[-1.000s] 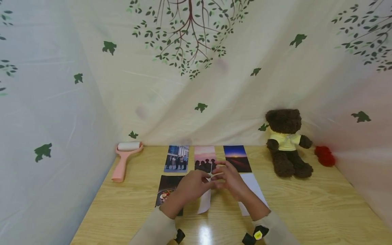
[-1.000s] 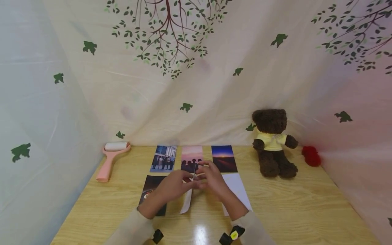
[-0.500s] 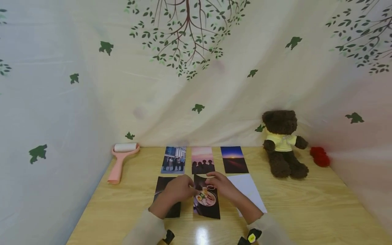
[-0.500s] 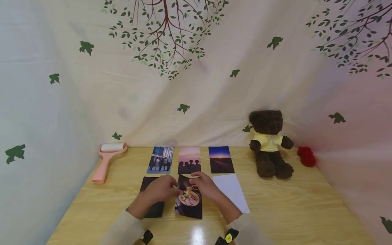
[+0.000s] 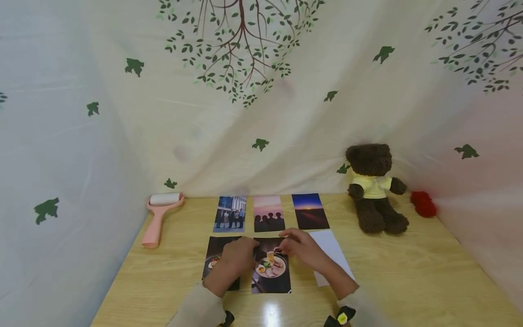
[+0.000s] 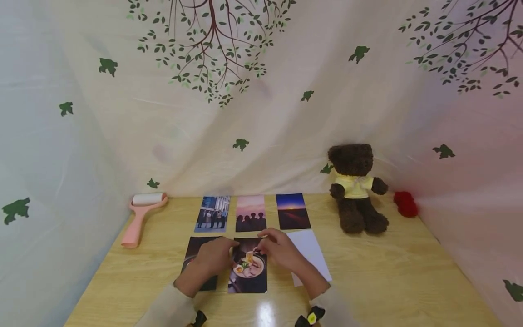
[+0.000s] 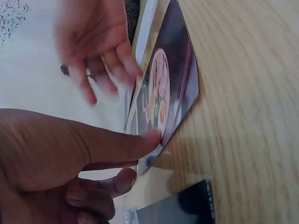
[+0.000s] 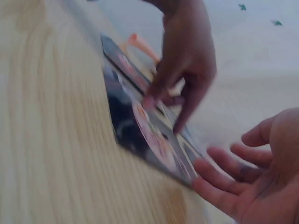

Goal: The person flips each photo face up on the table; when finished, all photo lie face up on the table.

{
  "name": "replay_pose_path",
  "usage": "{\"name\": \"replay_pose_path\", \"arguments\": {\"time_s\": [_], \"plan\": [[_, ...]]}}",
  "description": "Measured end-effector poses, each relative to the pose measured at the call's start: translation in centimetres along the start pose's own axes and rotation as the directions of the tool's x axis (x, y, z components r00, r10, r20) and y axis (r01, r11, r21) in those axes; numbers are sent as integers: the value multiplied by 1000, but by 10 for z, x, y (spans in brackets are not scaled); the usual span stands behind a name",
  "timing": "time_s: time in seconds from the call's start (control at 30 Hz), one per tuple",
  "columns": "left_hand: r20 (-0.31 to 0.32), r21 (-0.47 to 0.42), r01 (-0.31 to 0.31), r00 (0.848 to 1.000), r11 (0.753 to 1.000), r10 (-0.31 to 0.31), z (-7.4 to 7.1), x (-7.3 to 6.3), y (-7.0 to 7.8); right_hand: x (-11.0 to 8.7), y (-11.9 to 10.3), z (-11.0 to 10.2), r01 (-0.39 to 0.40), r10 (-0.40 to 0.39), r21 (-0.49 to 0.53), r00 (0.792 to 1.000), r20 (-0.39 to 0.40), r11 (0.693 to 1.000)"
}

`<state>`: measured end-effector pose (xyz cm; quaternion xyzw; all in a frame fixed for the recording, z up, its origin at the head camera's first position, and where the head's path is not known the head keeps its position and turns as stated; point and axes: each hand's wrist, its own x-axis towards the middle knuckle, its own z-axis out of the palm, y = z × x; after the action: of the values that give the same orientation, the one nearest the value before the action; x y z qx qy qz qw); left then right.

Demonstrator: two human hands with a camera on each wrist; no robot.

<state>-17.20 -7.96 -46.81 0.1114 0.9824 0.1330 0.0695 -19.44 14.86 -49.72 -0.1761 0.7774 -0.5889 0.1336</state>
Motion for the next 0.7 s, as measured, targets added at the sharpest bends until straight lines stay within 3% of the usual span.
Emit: {"name": "replay_pose_path", "arguments": {"time_s": [0.13, 0.23, 0.33, 0.53, 0.7], "plan": [[-43, -10, -91, 995, 996, 90, 2, -1, 7, -12, 11, -41, -55, 43, -125, 995, -95, 991], [-42, -18, -159, 987, 987, 158, 6, 1, 22, -20, 15, -70, -152, 99, -263, 974, -204, 953], [-34, -11, -199, 980, 980, 198, 11, 5, 43, -26, 18, -93, -212, 126, -354, 960, -250, 911], [-10, 50, -253, 967, 966, 253, 26, 14, 87, -32, 28, -115, -247, 163, -414, 960, -228, 876], [-1, 173, -270, 962, 947, 274, 41, 20, 112, -33, 31, -117, -256, 171, -467, 961, -217, 847]]}}
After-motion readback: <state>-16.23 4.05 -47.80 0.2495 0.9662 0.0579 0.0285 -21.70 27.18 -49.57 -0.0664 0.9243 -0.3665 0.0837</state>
